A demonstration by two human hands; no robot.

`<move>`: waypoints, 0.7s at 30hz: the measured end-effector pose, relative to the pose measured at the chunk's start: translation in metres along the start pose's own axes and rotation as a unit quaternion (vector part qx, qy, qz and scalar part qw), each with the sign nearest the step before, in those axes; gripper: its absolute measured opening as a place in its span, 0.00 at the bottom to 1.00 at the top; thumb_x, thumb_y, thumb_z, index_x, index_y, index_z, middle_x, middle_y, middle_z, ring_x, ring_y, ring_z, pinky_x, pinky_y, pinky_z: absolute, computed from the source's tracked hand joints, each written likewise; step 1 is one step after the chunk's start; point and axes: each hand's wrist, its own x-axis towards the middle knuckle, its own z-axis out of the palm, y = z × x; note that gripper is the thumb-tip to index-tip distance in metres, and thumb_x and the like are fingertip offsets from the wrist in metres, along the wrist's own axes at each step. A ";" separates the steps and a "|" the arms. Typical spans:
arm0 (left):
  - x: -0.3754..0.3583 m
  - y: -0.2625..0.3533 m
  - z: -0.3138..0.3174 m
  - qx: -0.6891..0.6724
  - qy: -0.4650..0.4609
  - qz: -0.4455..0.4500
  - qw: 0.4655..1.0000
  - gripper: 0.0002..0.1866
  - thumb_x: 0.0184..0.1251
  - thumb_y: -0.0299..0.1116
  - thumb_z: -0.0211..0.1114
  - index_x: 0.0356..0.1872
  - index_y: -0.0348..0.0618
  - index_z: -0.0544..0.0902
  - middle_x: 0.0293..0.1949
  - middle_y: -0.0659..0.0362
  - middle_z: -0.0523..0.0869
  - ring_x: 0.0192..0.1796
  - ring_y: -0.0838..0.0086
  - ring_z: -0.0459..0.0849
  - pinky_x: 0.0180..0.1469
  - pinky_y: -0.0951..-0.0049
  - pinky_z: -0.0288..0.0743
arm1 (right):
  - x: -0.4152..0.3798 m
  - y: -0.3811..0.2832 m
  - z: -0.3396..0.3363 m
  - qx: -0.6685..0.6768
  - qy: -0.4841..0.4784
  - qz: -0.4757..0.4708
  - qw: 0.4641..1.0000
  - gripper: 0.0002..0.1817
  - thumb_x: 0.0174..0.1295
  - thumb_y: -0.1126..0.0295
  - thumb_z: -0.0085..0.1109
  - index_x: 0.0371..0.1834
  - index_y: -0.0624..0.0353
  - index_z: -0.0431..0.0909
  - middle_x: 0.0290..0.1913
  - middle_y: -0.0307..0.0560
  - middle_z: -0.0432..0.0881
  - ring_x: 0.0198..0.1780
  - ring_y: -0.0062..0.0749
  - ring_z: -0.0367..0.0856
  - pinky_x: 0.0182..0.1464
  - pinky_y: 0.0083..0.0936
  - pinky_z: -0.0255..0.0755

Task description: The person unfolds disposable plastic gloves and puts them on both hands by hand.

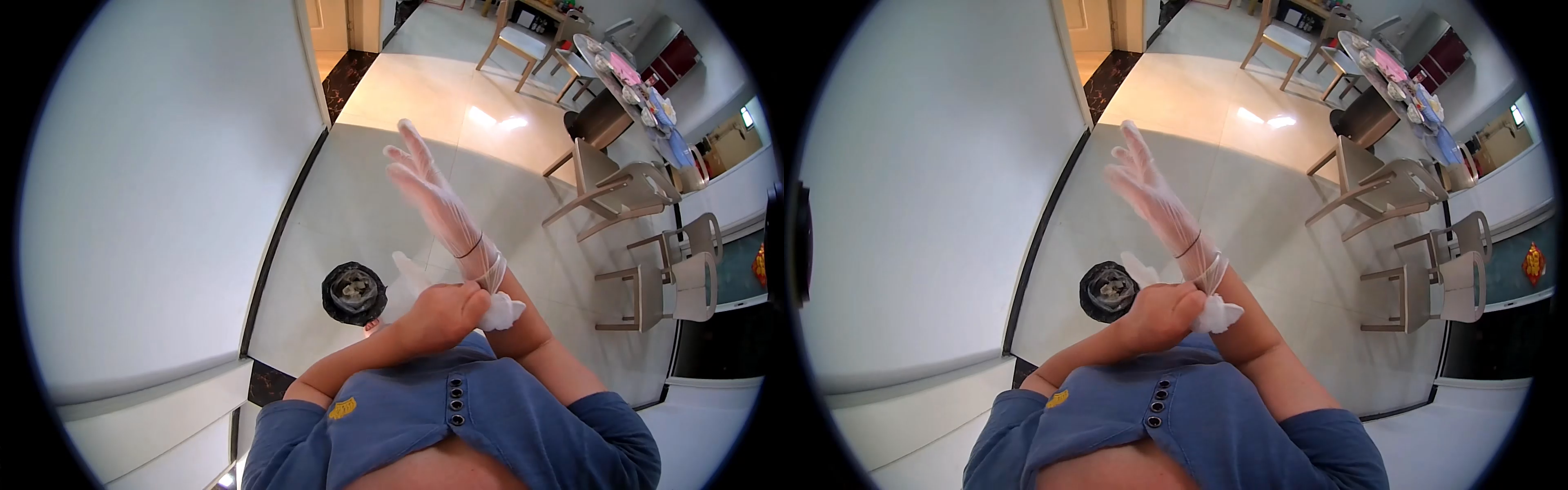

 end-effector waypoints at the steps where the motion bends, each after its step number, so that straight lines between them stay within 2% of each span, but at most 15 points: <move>1: 0.002 0.002 0.000 -0.002 -0.016 0.000 1.000 0.06 0.45 0.26 0.53 0.25 0.40 0.66 0.21 0.55 0.69 0.22 0.63 0.74 0.21 0.67 0.69 | -0.002 0.000 0.001 0.019 -0.006 0.001 1.000 0.17 0.57 0.58 0.49 0.47 0.53 0.70 0.38 0.45 0.76 0.37 0.22 0.72 0.39 0.18 0.63; 2: 0.000 0.001 0.000 -0.001 -0.016 -0.001 1.000 0.06 0.45 0.26 0.53 0.25 0.40 0.66 0.21 0.55 0.69 0.22 0.63 0.74 0.21 0.67 0.69 | -0.004 -0.001 0.002 0.038 -0.012 0.003 0.999 0.20 0.57 0.57 0.49 0.50 0.52 0.68 0.41 0.45 0.75 0.40 0.23 0.72 0.42 0.19 0.63; 4: -0.004 -0.004 0.004 -0.023 -0.041 -0.017 0.999 0.08 0.46 0.25 0.54 0.29 0.38 0.68 0.24 0.54 0.73 0.25 0.62 0.76 0.25 0.67 0.71 | -0.005 -0.003 -0.006 0.158 -0.114 0.128 0.973 0.24 0.58 0.53 0.44 0.54 0.53 0.62 0.49 0.46 0.71 0.49 0.25 0.67 0.49 0.23 0.59; 5: -0.007 -0.008 0.005 -0.023 -0.041 -0.017 0.999 0.08 0.46 0.25 0.54 0.29 0.38 0.68 0.24 0.54 0.73 0.25 0.62 0.76 0.25 0.67 0.71 | -0.004 -0.003 -0.010 0.158 -0.114 0.128 0.973 0.24 0.58 0.53 0.44 0.54 0.53 0.62 0.49 0.46 0.71 0.49 0.25 0.67 0.49 0.23 0.59; 7: -0.012 -0.019 0.005 -0.156 0.087 -0.064 0.982 0.10 0.45 0.22 0.56 0.32 0.38 0.71 0.28 0.53 0.76 0.28 0.61 0.77 0.29 0.70 0.72 | 0.002 -0.001 -0.016 0.174 -0.155 0.113 0.966 0.25 0.58 0.49 0.40 0.49 0.57 0.67 0.44 0.45 0.74 0.44 0.24 0.70 0.46 0.22 0.61; 8: -0.014 -0.023 0.005 -0.156 0.086 -0.063 0.982 0.10 0.45 0.22 0.56 0.32 0.38 0.71 0.28 0.53 0.76 0.28 0.61 0.77 0.29 0.70 0.72 | 0.004 0.000 -0.017 0.174 -0.154 0.111 0.966 0.25 0.58 0.49 0.40 0.49 0.57 0.67 0.44 0.45 0.74 0.44 0.24 0.70 0.46 0.22 0.61; 10: -0.018 -0.027 0.004 -0.229 0.231 -0.229 0.918 0.09 0.43 0.17 0.57 0.30 0.36 0.74 0.28 0.55 0.76 0.29 0.66 0.77 0.32 0.76 0.70 | 0.006 0.002 -0.018 0.147 -0.084 0.088 0.982 0.25 0.58 0.48 0.39 0.41 0.61 0.71 0.38 0.43 0.76 0.38 0.23 0.71 0.43 0.20 0.62; 11: -0.016 -0.030 0.005 -0.229 0.231 -0.230 0.917 0.09 0.43 0.17 0.57 0.30 0.36 0.74 0.28 0.55 0.76 0.29 0.66 0.77 0.32 0.76 0.70 | 0.005 0.004 -0.017 0.148 -0.085 0.089 0.981 0.25 0.58 0.48 0.39 0.41 0.61 0.71 0.38 0.43 0.76 0.38 0.23 0.71 0.43 0.20 0.62; 13: -0.008 -0.036 0.005 -0.147 0.297 -0.186 0.925 0.07 0.44 0.19 0.59 0.28 0.37 0.75 0.28 0.56 0.76 0.29 0.70 0.76 0.32 0.77 0.69 | 0.004 0.007 -0.014 0.137 -0.014 0.088 0.987 0.23 0.58 0.51 0.40 0.34 0.61 0.73 0.31 0.41 0.77 0.32 0.21 0.70 0.38 0.18 0.61; 16: -0.003 -0.035 0.001 -0.124 0.276 -0.240 0.922 0.07 0.46 0.20 0.60 0.29 0.37 0.75 0.29 0.57 0.77 0.31 0.73 0.76 0.34 0.77 0.69 | 0.008 0.014 -0.018 0.110 0.004 0.066 0.992 0.21 0.57 0.53 0.40 0.33 0.61 0.74 0.29 0.41 0.78 0.31 0.20 0.70 0.35 0.18 0.61; 20: 0.002 -0.037 -0.001 -0.115 0.264 -0.218 0.933 0.07 0.48 0.23 0.61 0.30 0.37 0.74 0.30 0.58 0.77 0.32 0.75 0.76 0.36 0.78 0.69 | 0.011 0.016 -0.021 0.063 0.035 0.076 0.994 0.21 0.56 0.53 0.40 0.31 0.61 0.74 0.28 0.41 0.78 0.29 0.20 0.70 0.34 0.17 0.61; 21: 0.002 -0.036 0.000 -0.133 0.271 -0.243 0.922 0.08 0.48 0.24 0.62 0.31 0.38 0.74 0.30 0.58 0.77 0.33 0.75 0.76 0.36 0.78 0.69 | 0.011 0.016 -0.020 0.049 0.044 0.081 0.995 0.21 0.56 0.53 0.40 0.31 0.61 0.74 0.28 0.41 0.78 0.28 0.20 0.70 0.33 0.16 0.61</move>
